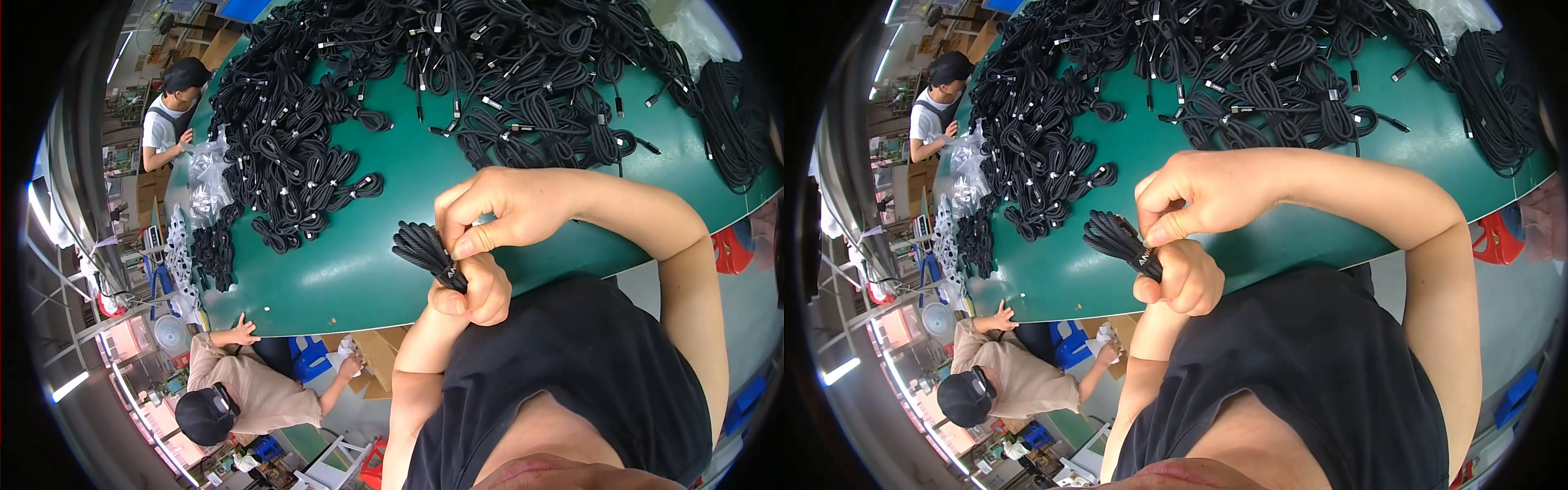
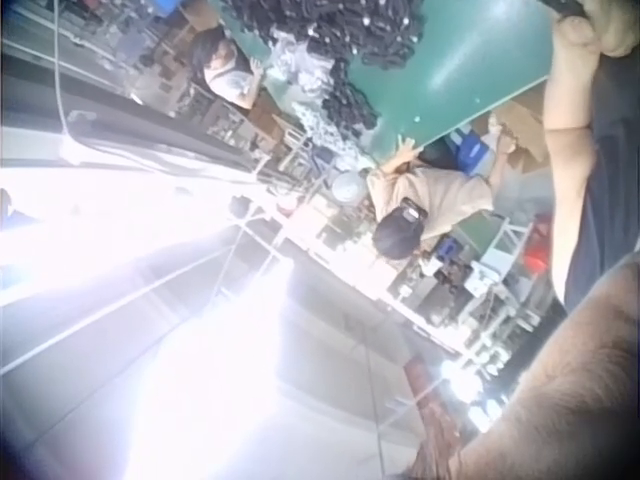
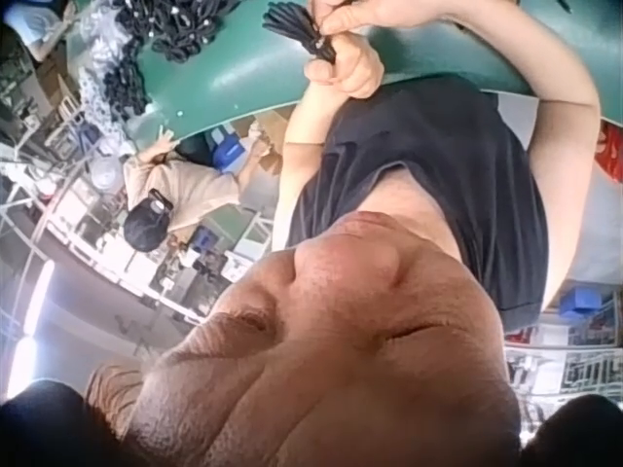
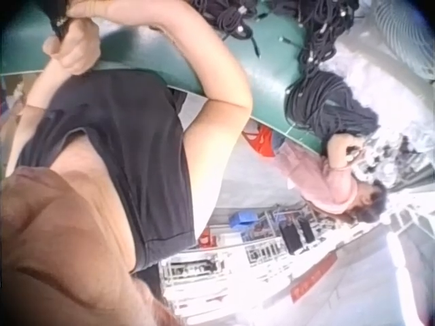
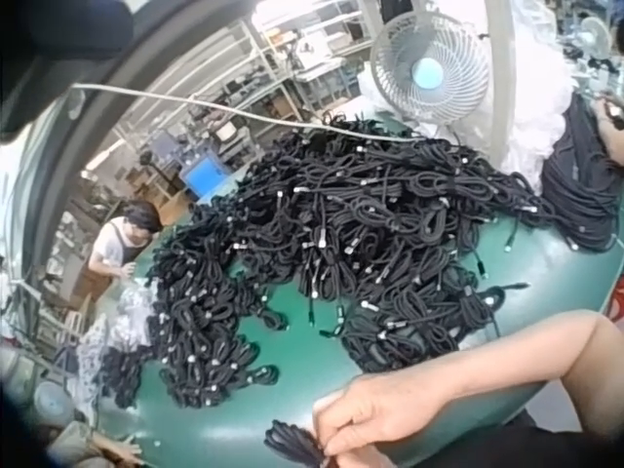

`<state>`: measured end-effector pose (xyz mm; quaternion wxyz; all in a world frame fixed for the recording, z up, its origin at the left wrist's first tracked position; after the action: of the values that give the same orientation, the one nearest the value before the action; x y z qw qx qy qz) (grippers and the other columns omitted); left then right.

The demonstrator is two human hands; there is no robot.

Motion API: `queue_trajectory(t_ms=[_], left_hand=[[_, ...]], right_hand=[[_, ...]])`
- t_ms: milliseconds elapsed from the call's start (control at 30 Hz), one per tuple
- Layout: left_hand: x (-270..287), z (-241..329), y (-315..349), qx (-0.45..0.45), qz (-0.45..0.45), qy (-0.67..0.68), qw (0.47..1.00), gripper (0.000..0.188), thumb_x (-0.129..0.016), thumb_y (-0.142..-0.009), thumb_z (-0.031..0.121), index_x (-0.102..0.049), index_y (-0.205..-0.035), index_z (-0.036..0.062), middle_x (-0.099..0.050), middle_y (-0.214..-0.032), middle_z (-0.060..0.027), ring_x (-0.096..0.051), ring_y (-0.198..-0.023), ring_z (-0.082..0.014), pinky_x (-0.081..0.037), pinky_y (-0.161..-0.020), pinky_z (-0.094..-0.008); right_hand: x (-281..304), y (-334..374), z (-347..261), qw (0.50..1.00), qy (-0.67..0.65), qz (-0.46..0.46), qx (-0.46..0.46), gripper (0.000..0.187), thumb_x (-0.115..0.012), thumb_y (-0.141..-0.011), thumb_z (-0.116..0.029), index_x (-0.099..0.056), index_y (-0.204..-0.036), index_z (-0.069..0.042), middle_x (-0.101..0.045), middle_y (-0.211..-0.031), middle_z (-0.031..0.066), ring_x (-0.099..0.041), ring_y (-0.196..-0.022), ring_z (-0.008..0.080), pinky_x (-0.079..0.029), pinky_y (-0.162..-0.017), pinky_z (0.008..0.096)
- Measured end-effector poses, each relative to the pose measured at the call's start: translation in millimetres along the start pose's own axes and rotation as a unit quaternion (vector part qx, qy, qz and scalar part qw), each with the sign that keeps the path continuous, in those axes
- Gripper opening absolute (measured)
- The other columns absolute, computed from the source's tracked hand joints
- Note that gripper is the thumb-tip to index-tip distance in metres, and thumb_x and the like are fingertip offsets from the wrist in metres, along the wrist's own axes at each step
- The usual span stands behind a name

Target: The person is bundling and securing black electronic cables using wire ties on an assembly line.

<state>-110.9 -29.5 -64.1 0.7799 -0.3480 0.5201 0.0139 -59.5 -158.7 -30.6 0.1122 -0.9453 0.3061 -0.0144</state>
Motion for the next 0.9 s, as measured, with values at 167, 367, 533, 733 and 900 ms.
queue_trajectory(t_ms=[167, 367, 533, 733, 900], left_hand=[[1.6, 2.8, -1.3, -0.023, -0.027, -0.014, 0.999, 0.032, -0.052, -0.086, 0.016, -0.036, -0.060, 0.0070, -0.036, -0.045, 0.0006, -0.029, -0.030, -0.0116, -0.022, -0.028, -0.0249], [0.1, -4.9, -4.0, 0.037, -0.012, 0.010, 0.999, 0.034, -0.058, -0.077, 0.011, -0.037, -0.052, 0.0049, -0.039, -0.044, -0.0042, -0.035, -0.031, -0.0151, -0.025, -0.031, -0.0253], [-0.1, -1.3, -7.0, 0.058, -0.051, -0.027, 0.997, 0.030, -0.060, -0.076, 0.011, -0.040, -0.056, 0.0033, -0.040, -0.047, -0.0043, -0.036, -0.034, -0.0148, -0.026, -0.032, -0.0247], [-3.3, 53.8, 3.3, 0.135, 0.440, -0.491, 0.740, 0.020, -0.064, -0.080, 0.017, -0.050, -0.073, 0.0037, -0.046, -0.060, 0.0013, -0.041, -0.050, -0.0055, -0.030, -0.041, -0.0199], [-22.3, 62.2, -10.2, 0.056, 0.473, -0.624, 0.620, 0.022, -0.065, -0.077, 0.010, -0.052, -0.095, 0.0031, -0.051, -0.072, 0.0029, -0.043, -0.064, -0.0024, -0.035, -0.053, -0.0172]], right_hand=[[5.6, -3.0, -6.2, 0.999, 0.045, 0.018, 0.015, 0.016, -0.062, -0.081, -0.018, -0.065, -0.080, -0.002, -0.057, -0.074, 0.0038, -0.052, -0.066, 0.0121, -0.042, -0.059, 0.0256], [3.6, -4.3, 0.8, 0.999, 0.043, -0.030, -0.002, 0.016, -0.069, -0.073, -0.016, -0.063, -0.074, -0.001, -0.055, -0.071, 0.0039, -0.051, -0.065, 0.0115, -0.041, -0.058, 0.0254], [-1.3, -10.6, -1.3, 0.998, 0.027, -0.060, -0.002, 0.012, -0.066, -0.073, -0.011, -0.061, -0.073, 0.000, -0.055, -0.072, 0.0053, -0.053, -0.068, 0.0134, -0.043, -0.060, 0.0266], [22.2, -1.3, -15.4, 0.992, 0.011, 0.125, -0.022, 0.039, -0.049, -0.073, 0.000, -0.055, -0.111, 0.001, -0.059, -0.085, 0.0102, -0.058, -0.081, 0.0156, -0.048, -0.072, 0.0273], [29.1, -1.7, -21.6, 0.978, 0.042, 0.193, 0.072, 0.037, -0.054, -0.084, -0.014, -0.049, -0.118, 0.001, -0.059, -0.089, 0.0085, -0.055, -0.088, 0.0115, -0.045, -0.077, 0.0248]])
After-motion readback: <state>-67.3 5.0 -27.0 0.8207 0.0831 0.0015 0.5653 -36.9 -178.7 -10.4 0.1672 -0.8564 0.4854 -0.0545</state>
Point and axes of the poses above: each hand's wrist, its own y-axis away from the middle knuckle, its own x-axis out of the back of the hand, z = x × y, the point moved 1 cm from there along -y, towards the middle knuckle
